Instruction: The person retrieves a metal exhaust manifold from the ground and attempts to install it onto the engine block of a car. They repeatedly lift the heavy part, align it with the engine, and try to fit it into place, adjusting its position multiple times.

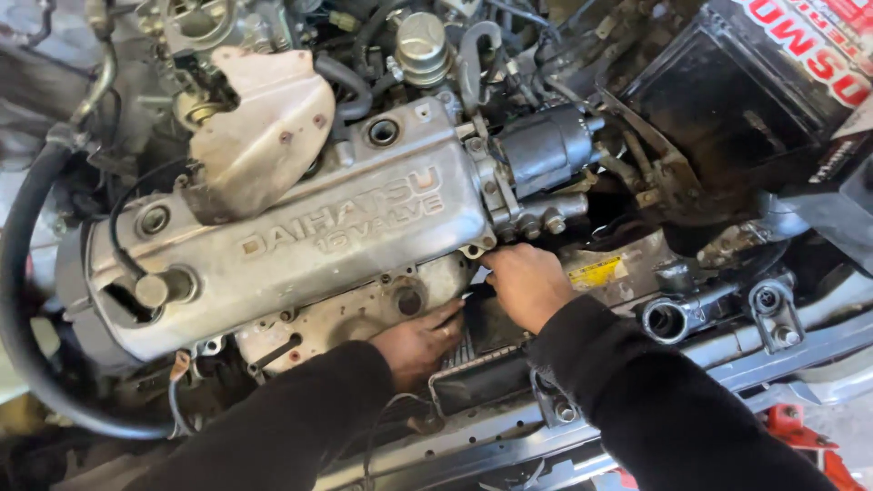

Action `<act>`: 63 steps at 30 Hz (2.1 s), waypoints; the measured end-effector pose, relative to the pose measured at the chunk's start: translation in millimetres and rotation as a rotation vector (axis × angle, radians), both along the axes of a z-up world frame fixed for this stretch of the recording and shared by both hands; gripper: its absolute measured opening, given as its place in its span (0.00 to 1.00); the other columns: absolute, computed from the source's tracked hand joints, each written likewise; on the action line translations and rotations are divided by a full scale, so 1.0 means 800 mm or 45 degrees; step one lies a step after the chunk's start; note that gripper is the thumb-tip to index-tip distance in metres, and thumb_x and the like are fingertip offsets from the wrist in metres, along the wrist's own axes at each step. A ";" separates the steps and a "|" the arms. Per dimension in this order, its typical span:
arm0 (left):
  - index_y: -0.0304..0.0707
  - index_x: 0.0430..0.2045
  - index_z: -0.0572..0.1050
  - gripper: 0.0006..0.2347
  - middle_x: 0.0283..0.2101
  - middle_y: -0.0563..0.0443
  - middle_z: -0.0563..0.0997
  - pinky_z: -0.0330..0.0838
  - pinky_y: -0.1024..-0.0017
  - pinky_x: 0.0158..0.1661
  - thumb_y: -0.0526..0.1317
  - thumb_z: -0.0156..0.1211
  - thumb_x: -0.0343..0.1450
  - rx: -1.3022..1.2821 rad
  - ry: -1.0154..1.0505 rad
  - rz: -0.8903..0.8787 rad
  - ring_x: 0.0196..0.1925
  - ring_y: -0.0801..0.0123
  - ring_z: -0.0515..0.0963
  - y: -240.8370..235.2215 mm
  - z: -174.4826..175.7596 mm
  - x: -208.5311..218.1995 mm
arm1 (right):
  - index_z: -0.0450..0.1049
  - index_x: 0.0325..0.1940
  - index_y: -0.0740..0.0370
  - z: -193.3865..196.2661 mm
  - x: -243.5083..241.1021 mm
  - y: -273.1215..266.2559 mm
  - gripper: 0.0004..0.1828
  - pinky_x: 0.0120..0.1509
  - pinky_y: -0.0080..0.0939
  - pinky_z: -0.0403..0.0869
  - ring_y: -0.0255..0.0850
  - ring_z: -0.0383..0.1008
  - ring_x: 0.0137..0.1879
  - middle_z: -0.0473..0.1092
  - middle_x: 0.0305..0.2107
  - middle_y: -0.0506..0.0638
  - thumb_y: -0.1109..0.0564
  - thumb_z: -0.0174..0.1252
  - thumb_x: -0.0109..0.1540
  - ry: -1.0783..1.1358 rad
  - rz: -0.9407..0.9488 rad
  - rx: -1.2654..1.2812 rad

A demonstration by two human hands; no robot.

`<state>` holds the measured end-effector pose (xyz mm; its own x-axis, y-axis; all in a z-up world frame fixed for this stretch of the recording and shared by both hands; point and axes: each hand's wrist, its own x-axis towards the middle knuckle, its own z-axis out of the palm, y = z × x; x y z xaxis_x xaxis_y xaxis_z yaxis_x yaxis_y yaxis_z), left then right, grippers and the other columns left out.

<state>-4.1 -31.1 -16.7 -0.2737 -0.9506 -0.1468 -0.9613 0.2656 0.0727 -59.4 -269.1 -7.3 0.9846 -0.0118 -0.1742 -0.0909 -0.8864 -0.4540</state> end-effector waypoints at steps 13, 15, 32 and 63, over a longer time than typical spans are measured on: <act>0.29 0.40 0.82 0.15 0.50 0.40 0.77 0.52 0.49 0.68 0.41 0.55 0.69 -0.048 -0.962 -0.332 0.62 0.49 0.70 -0.003 -0.012 -0.011 | 0.81 0.40 0.58 -0.015 0.030 0.010 0.22 0.53 0.57 0.74 0.54 0.78 0.50 0.78 0.40 0.57 0.38 0.63 0.58 0.461 0.155 -0.155; 0.32 0.39 0.82 0.14 0.49 0.41 0.77 0.51 0.49 0.69 0.42 0.54 0.70 0.053 -0.863 -0.342 0.62 0.49 0.69 -0.006 -0.008 -0.011 | 0.81 0.42 0.58 -0.012 0.032 0.012 0.23 0.55 0.57 0.74 0.54 0.78 0.51 0.78 0.42 0.57 0.37 0.61 0.60 0.505 0.150 -0.157; 0.44 0.32 0.85 0.13 0.46 0.49 0.79 0.45 0.43 0.71 0.45 0.55 0.64 -0.051 -0.482 -0.153 0.63 0.53 0.70 0.006 -0.007 -0.010 | 0.80 0.51 0.61 -0.149 0.061 -0.002 0.33 0.58 0.52 0.76 0.57 0.79 0.52 0.78 0.45 0.63 0.33 0.64 0.57 0.750 0.402 -0.048; 0.41 0.33 0.83 0.17 0.52 0.48 0.78 0.51 0.51 0.70 0.45 0.55 0.56 -0.112 -0.234 0.046 0.66 0.52 0.69 0.024 0.034 -0.014 | 0.80 0.55 0.55 -0.124 0.078 0.012 0.35 0.61 0.50 0.74 0.54 0.78 0.56 0.77 0.50 0.58 0.34 0.70 0.50 0.842 0.286 -0.013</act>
<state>-14.9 -12.2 10.7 -0.2153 -0.9707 -0.1068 -0.9653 0.2281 -0.1269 3.0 -259.5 -106.4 0.6508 0.1747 -0.7389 -0.1597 -0.9199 -0.3582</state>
